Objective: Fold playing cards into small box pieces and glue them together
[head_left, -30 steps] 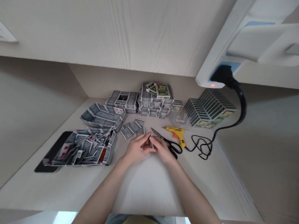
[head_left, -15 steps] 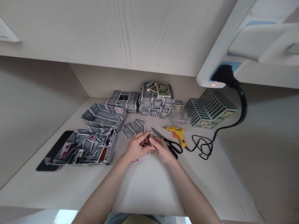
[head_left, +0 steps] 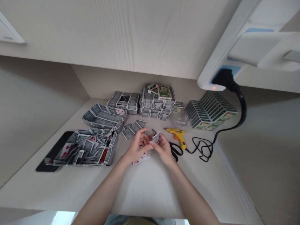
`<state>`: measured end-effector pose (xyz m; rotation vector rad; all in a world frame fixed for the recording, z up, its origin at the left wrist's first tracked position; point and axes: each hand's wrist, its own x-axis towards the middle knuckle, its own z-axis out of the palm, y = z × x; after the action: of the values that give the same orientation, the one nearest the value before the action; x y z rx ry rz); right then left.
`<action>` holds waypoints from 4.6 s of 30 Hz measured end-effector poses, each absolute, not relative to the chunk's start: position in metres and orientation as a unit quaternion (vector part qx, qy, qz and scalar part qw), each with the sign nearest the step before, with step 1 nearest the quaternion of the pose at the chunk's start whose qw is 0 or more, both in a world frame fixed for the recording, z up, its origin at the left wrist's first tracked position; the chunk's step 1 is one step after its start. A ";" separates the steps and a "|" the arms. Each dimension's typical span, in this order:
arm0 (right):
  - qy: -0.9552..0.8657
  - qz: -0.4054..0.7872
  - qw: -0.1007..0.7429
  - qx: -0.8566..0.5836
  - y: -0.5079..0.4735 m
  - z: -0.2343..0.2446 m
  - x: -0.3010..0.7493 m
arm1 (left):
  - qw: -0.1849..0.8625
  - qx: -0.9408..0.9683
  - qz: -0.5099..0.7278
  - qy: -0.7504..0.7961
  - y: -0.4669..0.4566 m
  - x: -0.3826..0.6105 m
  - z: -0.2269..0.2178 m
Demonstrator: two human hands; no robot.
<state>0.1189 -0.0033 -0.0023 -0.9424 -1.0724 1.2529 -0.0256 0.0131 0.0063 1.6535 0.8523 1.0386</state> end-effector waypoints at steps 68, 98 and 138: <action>-0.489 0.391 0.514 -0.585 0.008 -0.027 0.134 | 0.253 0.794 0.347 0.430 0.020 -0.024 -0.008; -0.445 0.516 0.538 -0.497 0.001 -0.017 0.120 | 0.284 0.799 0.389 0.362 0.009 -0.018 0.003; -0.746 0.260 0.372 -0.487 -0.001 -0.025 0.123 | 0.498 0.336 0.578 0.553 0.041 -0.038 0.002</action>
<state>0.1231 -0.0009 -0.0250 -1.2485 -1.9123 0.6659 -0.0384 0.0406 0.0023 0.8129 1.3376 1.3981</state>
